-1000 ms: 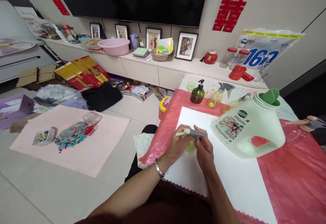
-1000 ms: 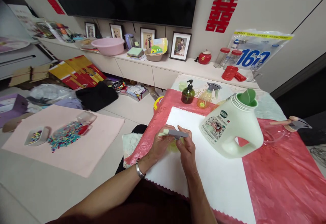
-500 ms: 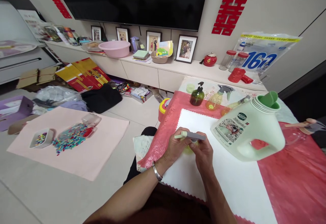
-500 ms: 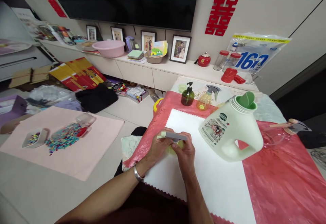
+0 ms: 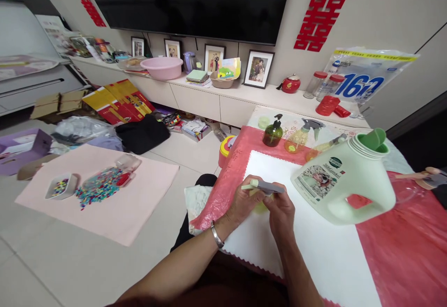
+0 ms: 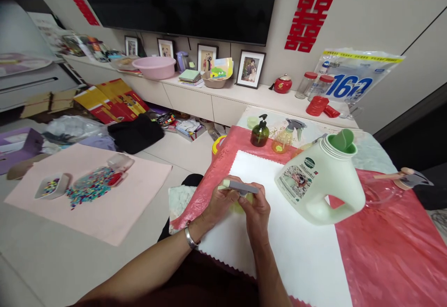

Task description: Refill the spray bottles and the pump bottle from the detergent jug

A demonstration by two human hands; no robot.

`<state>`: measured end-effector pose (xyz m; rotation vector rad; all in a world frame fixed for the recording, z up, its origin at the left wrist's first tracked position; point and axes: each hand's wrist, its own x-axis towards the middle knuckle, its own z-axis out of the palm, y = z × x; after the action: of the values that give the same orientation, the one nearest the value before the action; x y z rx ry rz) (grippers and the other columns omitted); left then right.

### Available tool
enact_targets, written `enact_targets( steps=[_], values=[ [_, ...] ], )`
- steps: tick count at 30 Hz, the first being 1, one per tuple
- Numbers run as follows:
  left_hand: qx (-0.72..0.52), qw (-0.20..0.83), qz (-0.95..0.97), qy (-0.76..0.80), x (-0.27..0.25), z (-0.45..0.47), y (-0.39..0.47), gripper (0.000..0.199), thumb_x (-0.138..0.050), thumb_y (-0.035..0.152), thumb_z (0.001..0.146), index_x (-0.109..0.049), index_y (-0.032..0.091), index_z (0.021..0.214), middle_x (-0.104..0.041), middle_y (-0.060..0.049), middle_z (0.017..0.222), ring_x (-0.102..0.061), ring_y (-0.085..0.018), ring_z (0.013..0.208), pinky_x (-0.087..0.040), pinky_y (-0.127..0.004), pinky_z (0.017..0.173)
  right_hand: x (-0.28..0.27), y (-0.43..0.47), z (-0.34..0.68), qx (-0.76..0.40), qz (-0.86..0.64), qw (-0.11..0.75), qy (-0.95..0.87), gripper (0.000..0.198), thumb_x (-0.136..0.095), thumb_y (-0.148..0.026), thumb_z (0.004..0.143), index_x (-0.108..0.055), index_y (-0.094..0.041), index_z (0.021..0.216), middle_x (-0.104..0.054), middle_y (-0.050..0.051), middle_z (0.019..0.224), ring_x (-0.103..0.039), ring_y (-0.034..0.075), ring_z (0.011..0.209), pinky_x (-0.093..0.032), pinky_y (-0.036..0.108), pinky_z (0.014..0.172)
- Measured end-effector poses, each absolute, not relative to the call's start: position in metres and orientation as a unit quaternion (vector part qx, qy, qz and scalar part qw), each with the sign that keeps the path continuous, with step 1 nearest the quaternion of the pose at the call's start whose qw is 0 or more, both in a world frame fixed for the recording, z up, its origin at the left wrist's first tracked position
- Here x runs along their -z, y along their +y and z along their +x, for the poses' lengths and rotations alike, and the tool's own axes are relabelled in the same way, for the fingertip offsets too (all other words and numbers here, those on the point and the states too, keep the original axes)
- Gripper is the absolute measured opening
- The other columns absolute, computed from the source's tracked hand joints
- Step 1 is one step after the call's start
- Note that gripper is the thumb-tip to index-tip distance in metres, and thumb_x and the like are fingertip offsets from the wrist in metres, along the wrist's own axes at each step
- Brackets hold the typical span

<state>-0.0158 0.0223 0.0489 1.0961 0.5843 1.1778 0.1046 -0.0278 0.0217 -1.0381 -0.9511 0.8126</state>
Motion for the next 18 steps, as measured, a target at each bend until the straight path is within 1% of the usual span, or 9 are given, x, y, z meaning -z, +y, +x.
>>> enact_targets(
  steps=[2, 4, 6, 9, 11, 13, 16, 18],
  values=[
    [-0.517, 0.659, 0.479, 0.264, -0.05, -0.016, 0.022, 0.043, -0.083, 0.052, 0.075, -0.065, 0.017, 0.091, -0.064, -0.002, 0.086, -0.06, -0.016, 0.081, -0.05, -0.03, 0.073, -0.023, -0.029, 0.106, -0.371, -0.467, 0.678, -0.43, 0.031, -0.078, -0.032, 0.084, -0.07, -0.027, 0.113, -0.053, 0.004, 0.113, -0.051, 0.02, 0.109, -0.045, 0.033, 0.094],
    [-0.511, 0.665, 0.472, 0.271, -0.052, -0.015, 0.022, 0.042, -0.084, 0.051, 0.075, -0.064, 0.017, 0.09, -0.064, -0.002, 0.085, -0.059, -0.015, 0.079, -0.048, -0.028, 0.071, -0.025, -0.031, 0.109, -0.387, -0.468, 0.663, -0.439, 0.035, -0.076, -0.034, 0.086, -0.069, -0.028, 0.12, -0.052, 0.006, 0.121, -0.051, 0.022, 0.115, -0.045, 0.036, 0.099],
    [-0.507, 0.673, 0.467, 0.269, -0.055, -0.015, 0.021, 0.043, -0.084, 0.051, 0.075, -0.064, 0.016, 0.091, -0.065, -0.002, 0.086, -0.059, -0.015, 0.079, -0.048, -0.029, 0.072, -0.028, -0.033, 0.112, -0.401, -0.465, 0.652, -0.446, 0.032, -0.073, -0.037, 0.088, -0.071, -0.027, 0.118, -0.05, 0.007, 0.125, -0.05, 0.024, 0.118, -0.045, 0.038, 0.1],
    [-0.51, 0.677, 0.46, 0.266, -0.057, -0.015, 0.02, 0.043, -0.084, 0.051, 0.075, -0.064, 0.016, 0.092, -0.064, -0.002, 0.086, -0.059, -0.016, 0.08, -0.048, -0.029, 0.073, -0.032, -0.033, 0.111, -0.405, -0.462, 0.651, -0.446, 0.024, -0.073, -0.039, 0.089, -0.074, -0.025, 0.108, -0.049, 0.006, 0.119, -0.052, 0.022, 0.111, -0.048, 0.036, 0.093],
    [-0.514, 0.674, 0.458, 0.268, -0.056, -0.016, 0.02, 0.041, -0.083, 0.05, 0.076, -0.065, 0.017, 0.092, -0.063, -0.001, 0.085, -0.059, -0.016, 0.08, -0.048, -0.029, 0.074, -0.033, -0.032, 0.108, -0.398, -0.466, 0.658, -0.439, 0.025, -0.076, -0.038, 0.085, -0.073, -0.025, 0.106, -0.05, 0.006, 0.112, -0.052, 0.021, 0.105, -0.048, 0.033, 0.087],
    [-0.517, 0.67, 0.457, 0.274, -0.055, -0.017, 0.021, 0.037, -0.081, 0.048, 0.078, -0.066, 0.017, 0.09, -0.064, -0.001, 0.086, -0.06, -0.016, 0.082, -0.049, -0.029, 0.075, -0.032, -0.03, 0.104, -0.383, -0.473, 0.667, -0.43, 0.028, -0.08, -0.037, 0.081, -0.072, -0.025, 0.105, -0.05, 0.005, 0.11, -0.051, 0.02, 0.103, -0.047, 0.031, 0.084],
    [-0.521, 0.664, 0.458, 0.279, -0.053, -0.018, 0.023, 0.033, -0.08, 0.046, 0.08, -0.068, 0.017, 0.089, -0.066, -0.002, 0.086, -0.061, -0.017, 0.083, -0.05, -0.03, 0.077, -0.029, -0.028, 0.101, -0.356, -0.487, 0.676, -0.423, 0.03, -0.082, -0.036, 0.079, -0.07, -0.024, 0.104, -0.051, 0.004, 0.108, -0.051, 0.02, 0.105, -0.046, 0.032, 0.089],
    [-0.526, 0.658, 0.462, 0.277, -0.052, -0.018, 0.023, 0.033, -0.08, 0.046, 0.08, -0.07, 0.016, 0.088, -0.067, -0.003, 0.087, -0.062, -0.017, 0.083, -0.05, -0.03, 0.078, -0.029, -0.029, 0.102, -0.349, -0.491, 0.672, -0.43, 0.034, -0.083, -0.037, 0.078, -0.069, -0.024, 0.107, -0.053, 0.004, 0.11, -0.051, 0.022, 0.108, -0.045, 0.035, 0.095]
  ],
)
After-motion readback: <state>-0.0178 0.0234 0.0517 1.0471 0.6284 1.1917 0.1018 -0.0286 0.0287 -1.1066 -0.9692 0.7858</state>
